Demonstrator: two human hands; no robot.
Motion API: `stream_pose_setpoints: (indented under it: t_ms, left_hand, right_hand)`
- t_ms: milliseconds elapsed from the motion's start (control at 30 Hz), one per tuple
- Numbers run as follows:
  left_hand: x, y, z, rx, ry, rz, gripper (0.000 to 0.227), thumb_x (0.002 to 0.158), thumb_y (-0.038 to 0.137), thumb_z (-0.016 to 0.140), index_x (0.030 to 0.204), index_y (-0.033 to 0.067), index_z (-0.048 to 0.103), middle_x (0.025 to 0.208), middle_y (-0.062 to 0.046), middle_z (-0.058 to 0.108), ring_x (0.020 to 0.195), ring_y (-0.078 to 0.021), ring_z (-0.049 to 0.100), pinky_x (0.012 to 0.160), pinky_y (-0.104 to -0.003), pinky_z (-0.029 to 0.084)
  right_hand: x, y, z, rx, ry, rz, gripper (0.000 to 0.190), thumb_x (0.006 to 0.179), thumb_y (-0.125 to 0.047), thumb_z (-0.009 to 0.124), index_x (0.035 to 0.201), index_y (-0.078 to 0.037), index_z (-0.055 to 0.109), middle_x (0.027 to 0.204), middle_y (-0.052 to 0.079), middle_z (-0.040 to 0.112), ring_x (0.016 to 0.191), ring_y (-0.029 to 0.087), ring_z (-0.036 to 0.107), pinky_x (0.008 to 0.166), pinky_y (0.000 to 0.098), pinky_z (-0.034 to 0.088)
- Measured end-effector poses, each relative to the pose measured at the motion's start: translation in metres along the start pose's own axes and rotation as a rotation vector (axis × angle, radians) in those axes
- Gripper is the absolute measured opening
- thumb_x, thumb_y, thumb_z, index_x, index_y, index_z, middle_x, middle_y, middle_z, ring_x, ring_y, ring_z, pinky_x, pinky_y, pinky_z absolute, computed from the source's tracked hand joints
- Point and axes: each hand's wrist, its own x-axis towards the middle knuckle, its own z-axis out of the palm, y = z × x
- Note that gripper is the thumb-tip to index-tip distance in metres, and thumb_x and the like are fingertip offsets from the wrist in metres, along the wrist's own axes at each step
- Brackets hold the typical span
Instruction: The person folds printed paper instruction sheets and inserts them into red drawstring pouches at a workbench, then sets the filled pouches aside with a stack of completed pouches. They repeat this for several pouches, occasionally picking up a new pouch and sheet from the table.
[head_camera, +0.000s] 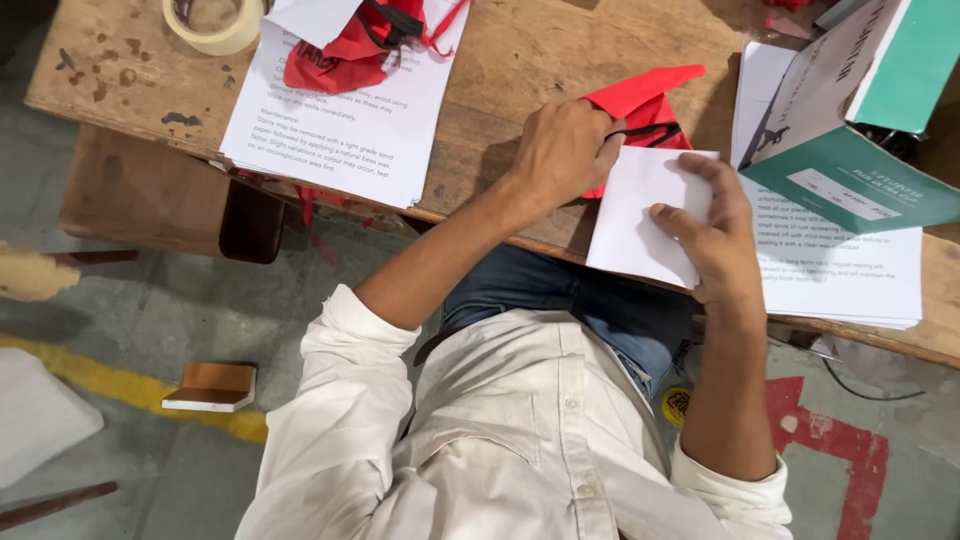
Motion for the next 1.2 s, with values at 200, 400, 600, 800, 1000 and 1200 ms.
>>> stream_pose_setpoints:
  t_ms: [200,400,600,800,1000,1200]
  left_hand:
    - [-0.007,0.001,-0.001,-0.033,0.036,0.047,0.015,0.085,0.017,0.069,0.078,0.0060,0.075,0.081,-0.015,0.071,0.070,-0.0353,0.069,0.064,-0.048,0.056]
    - [-0.011,0.001,0.003,-0.075,0.075,0.045,0.012,0.086,0.018,0.069,0.080,0.0097,0.074,0.084,-0.009,0.070,0.075,-0.0346,0.070,0.067,-0.048,0.056]
    - [-0.009,0.004,0.010,-0.056,0.134,0.061,0.012,0.083,0.021,0.070,0.087,0.0109,0.076,0.089,-0.008,0.069,0.077,-0.0342,0.069,0.069,-0.047,0.056]
    - [0.006,0.001,0.017,-0.037,0.104,0.059,0.016,0.083,0.024,0.073,0.093,0.0124,0.077,0.089,-0.008,0.067,0.082,-0.0321,0.069,0.071,-0.046,0.055]
    - [0.007,0.005,0.021,-0.152,0.093,0.013,0.014,0.088,0.023,0.070,0.092,0.0114,0.076,0.084,-0.008,0.072,0.077,-0.0301,0.071,0.067,-0.043,0.055]
    - [0.014,0.008,0.013,-0.225,0.114,0.023,0.015,0.089,0.018,0.071,0.098,0.0081,0.077,0.088,-0.008,0.072,0.076,-0.0257,0.070,0.070,-0.038,0.056]
  right_hand:
    - [0.010,0.023,0.010,0.277,0.026,0.102,0.052,0.096,0.005,0.064,0.145,0.002,0.046,0.140,0.019,0.054,0.115,0.020,0.061,0.094,0.0283,0.055]
    - [0.012,0.021,0.013,0.296,0.146,-0.013,0.065,0.098,0.005,0.061,0.153,-0.001,0.026,0.146,0.019,0.050,0.128,0.022,0.057,0.107,0.0318,0.052]
    - [0.020,0.014,0.015,0.191,-0.081,0.044,0.060,0.099,0.001,0.062,0.151,0.003,0.031,0.146,0.018,0.050,0.126,0.021,0.056,0.102,0.0313,0.051]
    - [0.019,0.004,0.014,0.069,-0.137,0.058,0.059,0.099,-0.002,0.062,0.153,0.002,0.037,0.137,0.016,0.060,0.122,0.019,0.059,0.100,0.0291,0.050]
    - [0.023,0.027,0.006,-0.211,-0.145,-0.218,0.065,0.103,-0.001,0.068,0.162,0.003,0.040,0.136,0.027,0.065,0.122,0.027,0.065,0.100,0.0335,0.050]
    - [0.028,-0.001,0.026,-0.648,-0.168,-0.249,0.095,0.082,0.010,0.062,0.163,0.007,0.012,0.094,0.035,0.068,0.089,0.049,0.068,0.079,0.0523,0.052]
